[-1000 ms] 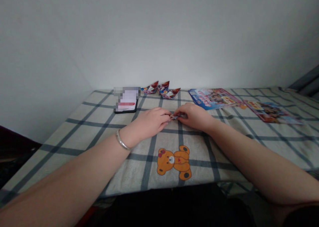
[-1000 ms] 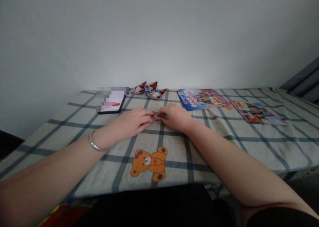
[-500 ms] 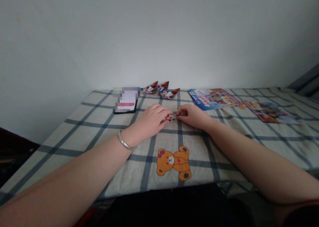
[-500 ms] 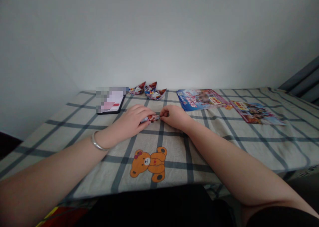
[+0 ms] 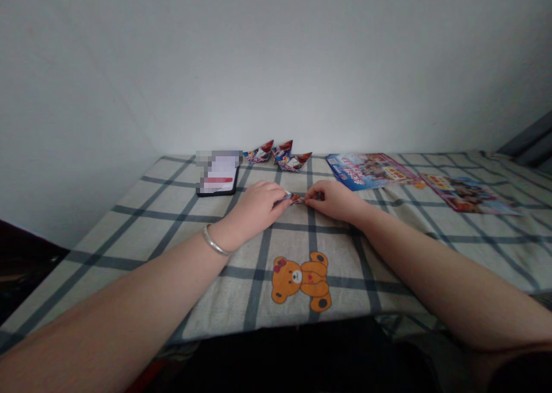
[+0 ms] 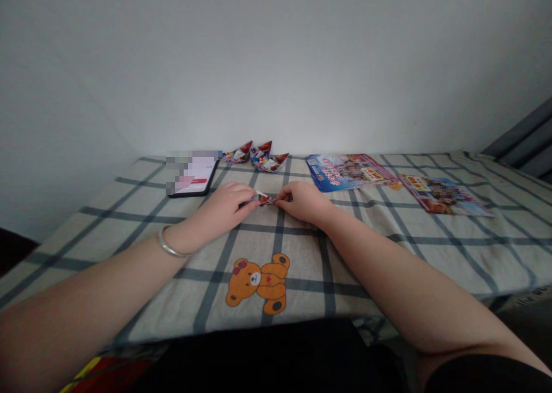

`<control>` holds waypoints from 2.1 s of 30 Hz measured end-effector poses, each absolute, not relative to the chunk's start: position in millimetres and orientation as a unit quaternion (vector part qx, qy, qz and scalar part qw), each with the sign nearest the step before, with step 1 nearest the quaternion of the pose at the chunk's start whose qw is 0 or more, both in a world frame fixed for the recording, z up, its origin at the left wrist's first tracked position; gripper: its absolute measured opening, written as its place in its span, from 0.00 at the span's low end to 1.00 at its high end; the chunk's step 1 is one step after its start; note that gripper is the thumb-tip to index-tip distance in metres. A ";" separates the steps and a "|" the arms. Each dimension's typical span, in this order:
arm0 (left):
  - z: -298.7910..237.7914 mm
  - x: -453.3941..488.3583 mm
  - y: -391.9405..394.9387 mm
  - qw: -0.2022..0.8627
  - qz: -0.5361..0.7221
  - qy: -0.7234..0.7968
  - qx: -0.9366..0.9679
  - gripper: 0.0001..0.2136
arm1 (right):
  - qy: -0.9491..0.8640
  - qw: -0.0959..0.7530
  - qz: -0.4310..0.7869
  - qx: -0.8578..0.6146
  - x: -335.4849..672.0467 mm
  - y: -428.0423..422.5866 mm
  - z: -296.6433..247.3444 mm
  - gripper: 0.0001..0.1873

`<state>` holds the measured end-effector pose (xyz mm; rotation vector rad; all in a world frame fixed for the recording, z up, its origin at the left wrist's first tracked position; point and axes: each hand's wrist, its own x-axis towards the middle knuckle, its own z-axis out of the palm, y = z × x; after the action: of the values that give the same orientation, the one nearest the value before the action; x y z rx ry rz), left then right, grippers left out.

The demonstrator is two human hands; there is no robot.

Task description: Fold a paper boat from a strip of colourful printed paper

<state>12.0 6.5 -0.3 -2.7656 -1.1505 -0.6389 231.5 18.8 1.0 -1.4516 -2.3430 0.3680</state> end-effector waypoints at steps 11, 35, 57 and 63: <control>-6.5 13.5 19.4 0.004 -0.239 -0.420 -0.875 0.18 | -0.817 0.132 0.103 -0.552 227.5 23.1 4.6 0.12; -12.6 14.1 19.4 0.104 -0.192 -0.418 -0.882 0.11 | -0.813 0.141 0.041 -0.563 218.4 18.6 4.1 0.12; 11.0 9.3 -15.6 0.182 -0.038 -0.361 -0.914 0.14 | -0.926 0.104 -0.129 -0.340 219.8 1.7 14.1 0.12; 11.9 6.7 -15.7 0.173 -0.034 -0.352 -0.919 0.17 | -0.923 0.104 -0.119 -0.352 220.9 -0.7 15.3 0.12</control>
<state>6.7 -15.7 11.9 -2.6081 -0.9994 -0.0966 220.9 -0.7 15.3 -1.0376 -2.7216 -0.3501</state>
